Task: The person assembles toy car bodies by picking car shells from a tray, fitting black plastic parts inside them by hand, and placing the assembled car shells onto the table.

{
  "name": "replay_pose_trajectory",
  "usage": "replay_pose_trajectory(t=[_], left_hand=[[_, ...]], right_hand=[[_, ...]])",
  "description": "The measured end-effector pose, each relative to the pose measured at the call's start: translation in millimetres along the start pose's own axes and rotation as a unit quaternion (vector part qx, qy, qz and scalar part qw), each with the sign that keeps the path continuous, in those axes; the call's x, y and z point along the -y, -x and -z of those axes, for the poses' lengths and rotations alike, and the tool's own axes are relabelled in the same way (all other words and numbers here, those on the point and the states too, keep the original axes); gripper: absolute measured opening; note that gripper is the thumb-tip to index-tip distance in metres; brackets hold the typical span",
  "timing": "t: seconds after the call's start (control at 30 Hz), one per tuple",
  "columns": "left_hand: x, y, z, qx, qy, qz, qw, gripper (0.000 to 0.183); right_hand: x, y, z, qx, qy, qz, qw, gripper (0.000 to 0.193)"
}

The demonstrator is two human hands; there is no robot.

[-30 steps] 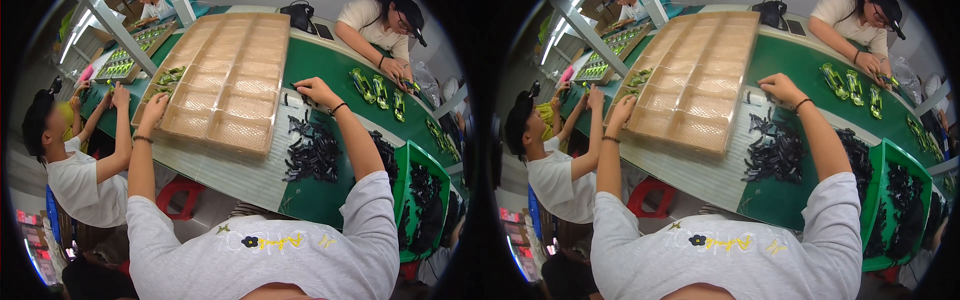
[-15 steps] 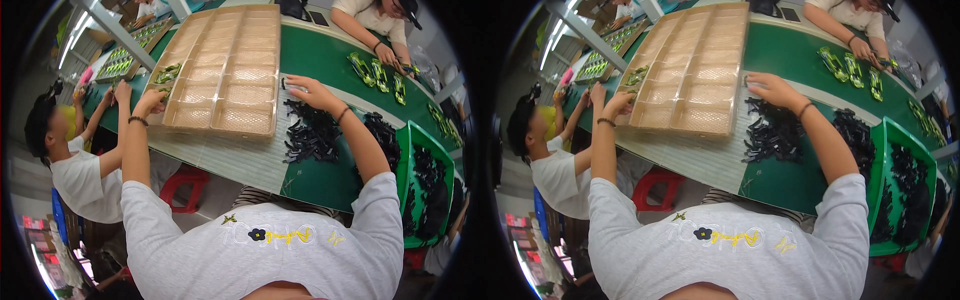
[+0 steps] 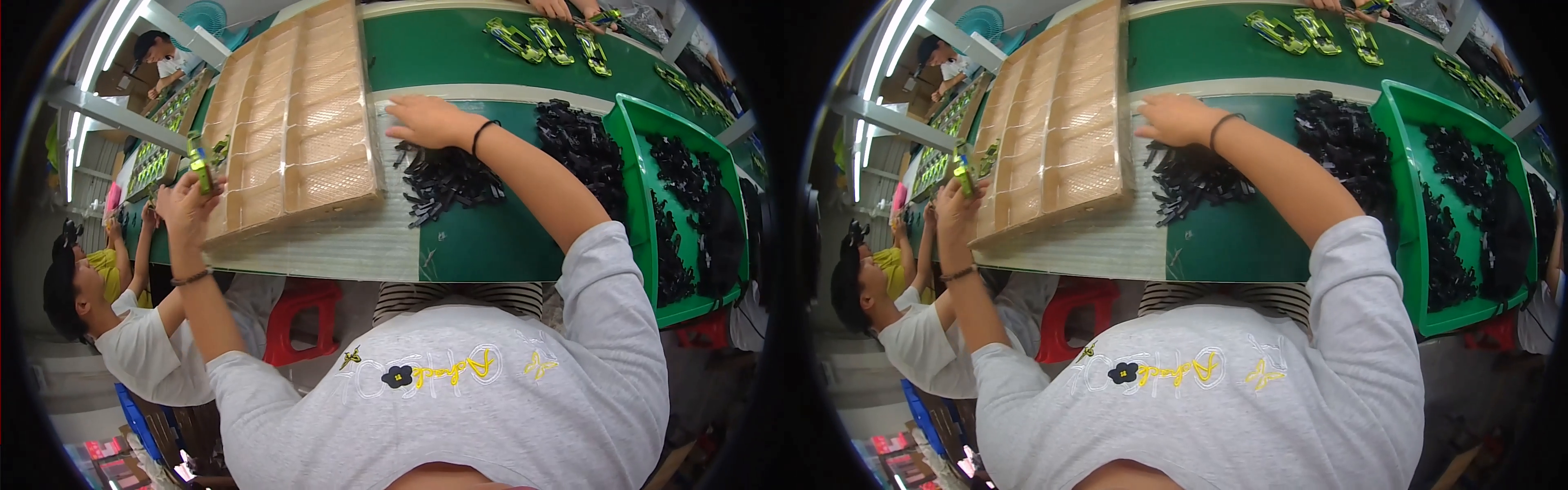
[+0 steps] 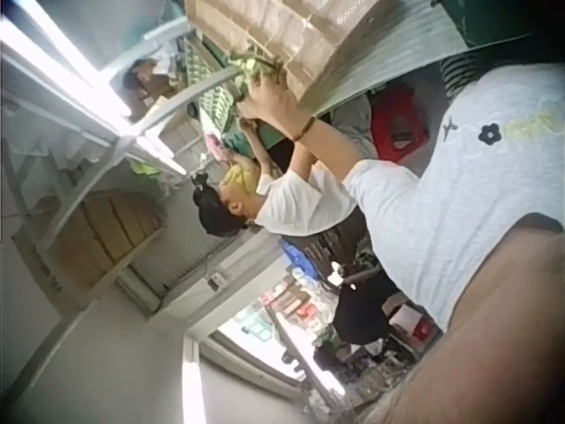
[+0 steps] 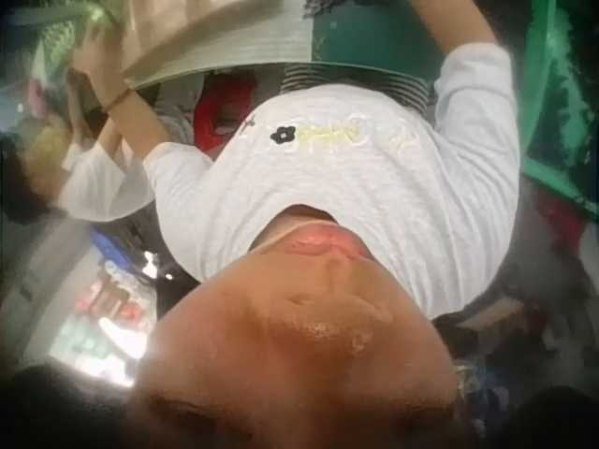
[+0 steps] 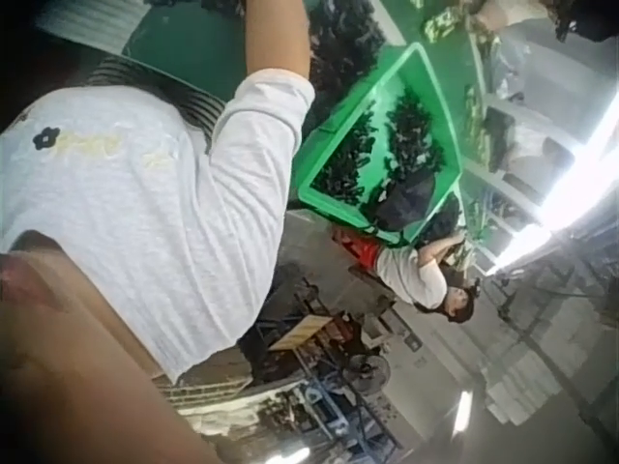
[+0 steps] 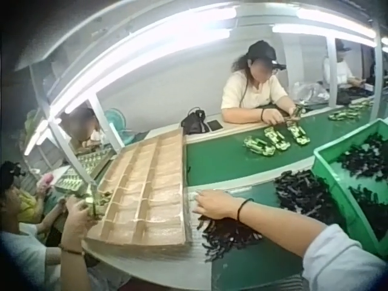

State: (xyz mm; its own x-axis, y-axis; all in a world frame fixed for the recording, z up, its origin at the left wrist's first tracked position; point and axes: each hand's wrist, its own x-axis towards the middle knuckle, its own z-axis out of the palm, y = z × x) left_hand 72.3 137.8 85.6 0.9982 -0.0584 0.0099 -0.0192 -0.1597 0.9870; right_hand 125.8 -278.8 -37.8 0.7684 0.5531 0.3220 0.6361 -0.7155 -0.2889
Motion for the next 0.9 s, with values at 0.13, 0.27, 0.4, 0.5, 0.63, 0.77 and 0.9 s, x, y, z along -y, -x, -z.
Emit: replay_pose_trajectory(t=[0.13, 0.27, 0.4, 0.5, 0.63, 0.77, 0.9], left_hand=[[2, 31, -84, 0.030, 0.147, -0.070, 0.986, 0.038], [26, 60, -117, 0.055, 0.298, -0.008, 0.953, 0.051], [60, 80, -131, 0.050, 0.321, 0.036, 0.945, 0.042], [91, 86, -136, 0.043, 0.395, 0.080, 0.914, 0.038], [118, 70, -130, 0.083, 0.516, 0.080, 0.849, 0.049], [100, 66, -126, -0.014, 0.410, 0.100, 0.906, 0.040], [97, 55, -120, -0.064, 0.400, 0.120, 0.906, 0.039]], right_hand=[[-36, -36, -19, 0.015, 0.002, -0.109, 0.994, 0.043], [-75, -72, -34, -0.058, -0.019, -0.144, 0.988, 0.043], [-80, -106, -38, -0.094, -0.025, -0.197, 0.976, 0.043], [-64, -116, -37, -0.055, 0.017, -0.207, 0.977, 0.039], [-69, -112, -50, -0.131, 0.099, -0.179, 0.970, 0.017], [-46, -116, -39, -0.086, 0.131, -0.139, 0.978, 0.017], [-35, -105, -10, -0.013, 0.143, -0.146, 0.979, 0.017]])
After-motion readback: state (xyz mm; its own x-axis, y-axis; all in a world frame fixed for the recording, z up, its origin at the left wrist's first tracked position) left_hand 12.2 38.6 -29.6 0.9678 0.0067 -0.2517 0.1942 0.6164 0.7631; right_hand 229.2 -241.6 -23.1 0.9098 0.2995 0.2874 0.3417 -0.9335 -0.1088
